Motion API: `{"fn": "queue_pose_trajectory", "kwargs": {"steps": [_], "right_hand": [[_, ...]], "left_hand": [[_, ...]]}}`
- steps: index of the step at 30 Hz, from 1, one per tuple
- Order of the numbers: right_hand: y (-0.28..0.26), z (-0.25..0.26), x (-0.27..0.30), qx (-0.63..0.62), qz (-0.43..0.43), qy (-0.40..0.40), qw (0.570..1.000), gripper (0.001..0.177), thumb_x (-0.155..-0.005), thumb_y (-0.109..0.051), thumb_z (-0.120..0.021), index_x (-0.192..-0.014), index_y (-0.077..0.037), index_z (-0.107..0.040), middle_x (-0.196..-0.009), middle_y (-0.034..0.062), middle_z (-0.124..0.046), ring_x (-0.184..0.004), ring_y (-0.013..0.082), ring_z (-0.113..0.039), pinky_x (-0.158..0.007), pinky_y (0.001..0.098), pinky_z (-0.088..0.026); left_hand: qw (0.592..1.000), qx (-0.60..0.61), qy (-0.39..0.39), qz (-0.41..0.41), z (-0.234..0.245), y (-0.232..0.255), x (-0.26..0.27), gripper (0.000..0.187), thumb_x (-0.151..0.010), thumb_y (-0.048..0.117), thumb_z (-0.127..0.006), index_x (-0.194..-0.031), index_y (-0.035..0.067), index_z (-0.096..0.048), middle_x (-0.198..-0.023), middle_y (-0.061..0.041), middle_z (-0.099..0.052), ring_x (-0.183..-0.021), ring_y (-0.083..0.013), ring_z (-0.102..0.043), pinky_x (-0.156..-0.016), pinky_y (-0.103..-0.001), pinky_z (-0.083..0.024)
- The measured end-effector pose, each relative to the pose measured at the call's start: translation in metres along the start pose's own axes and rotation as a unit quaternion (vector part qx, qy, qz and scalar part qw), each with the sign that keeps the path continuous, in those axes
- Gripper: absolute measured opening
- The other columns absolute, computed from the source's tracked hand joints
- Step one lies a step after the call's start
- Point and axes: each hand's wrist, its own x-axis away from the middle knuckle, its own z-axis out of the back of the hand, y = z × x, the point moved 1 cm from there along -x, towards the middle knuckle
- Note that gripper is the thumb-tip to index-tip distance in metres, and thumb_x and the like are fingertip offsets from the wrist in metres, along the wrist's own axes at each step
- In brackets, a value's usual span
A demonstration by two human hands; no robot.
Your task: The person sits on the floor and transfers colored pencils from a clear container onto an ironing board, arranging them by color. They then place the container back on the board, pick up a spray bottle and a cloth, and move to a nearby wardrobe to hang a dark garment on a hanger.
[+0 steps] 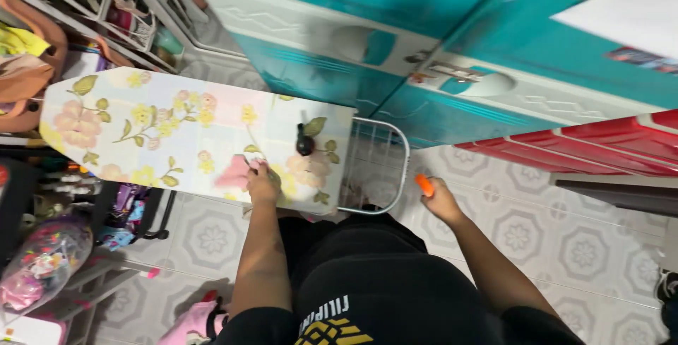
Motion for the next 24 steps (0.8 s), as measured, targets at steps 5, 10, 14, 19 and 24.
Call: {"fn": "queue_pose_trajectory", "kwargs": {"steps": [5,10,14,19,24], "right_hand": [[0.038,0.053,0.016,-0.422,-0.321,0.042,0.847,0.032,-0.085,0.002,-0.062,-0.113,-0.006,-0.050,-0.096,0.0141,-0.060,-0.081,0.0253,-0.059,-0.066,0.0400,-0.048],[0.028,0.030,0.021,-0.534,-0.353,0.026,0.768,0.029,-0.084,0.000,-0.063,-0.108,-0.010,-0.051,-0.096,0.0117,-0.062,-0.087,0.0261,-0.067,-0.073,0.0426,-0.058],[0.018,0.014,0.020,-0.627,-0.391,0.008,0.674,0.024,-0.085,-0.001,-0.060,-0.105,-0.012,-0.051,-0.098,0.0128,-0.064,-0.091,0.0301,-0.068,-0.082,0.0501,-0.058],[0.014,0.001,0.021,-0.718,-0.360,0.085,0.589,0.026,-0.084,-0.001,-0.058,-0.107,-0.013,-0.052,-0.097,0.0129,-0.063,-0.093,0.0307,-0.068,-0.085,0.0538,-0.058],[-0.005,-0.033,0.023,-0.726,-0.379,0.062,0.571,0.026,-0.084,-0.004,-0.060,-0.108,-0.011,-0.052,-0.094,0.0148,-0.065,-0.088,0.0301,-0.068,-0.079,0.0532,-0.059]], "left_hand": [[0.995,-0.028,-0.077,-0.049,-0.009,0.043,0.039,0.063,-0.090,0.040,-0.060,-0.149,0.023,-0.045,-0.153,-0.017,-0.041,-0.129,-0.0445,-0.049,-0.105,-0.051,-0.043],[0.979,-0.063,-0.188,-0.040,-0.001,0.041,0.023,0.049,-0.101,0.037,-0.041,-0.143,0.018,-0.057,-0.140,-0.016,-0.061,-0.129,-0.0362,-0.057,-0.109,-0.047,-0.044],[0.973,-0.076,-0.208,-0.070,0.007,0.040,0.010,0.048,-0.101,0.038,-0.038,-0.131,0.012,-0.065,-0.137,-0.018,-0.063,-0.125,-0.0370,-0.060,-0.108,-0.046,-0.046],[0.926,-0.143,-0.303,-0.175,0.008,0.050,0.013,0.054,-0.098,0.046,-0.038,-0.126,0.011,-0.068,-0.131,-0.019,-0.067,-0.124,-0.0371,-0.062,-0.110,-0.046,-0.044],[0.901,-0.063,-0.376,-0.208,0.003,0.054,0.026,0.062,-0.092,0.057,-0.054,-0.122,0.005,-0.066,-0.119,-0.022,-0.071,-0.113,-0.0366,-0.068,-0.099,-0.042,-0.051]]}}
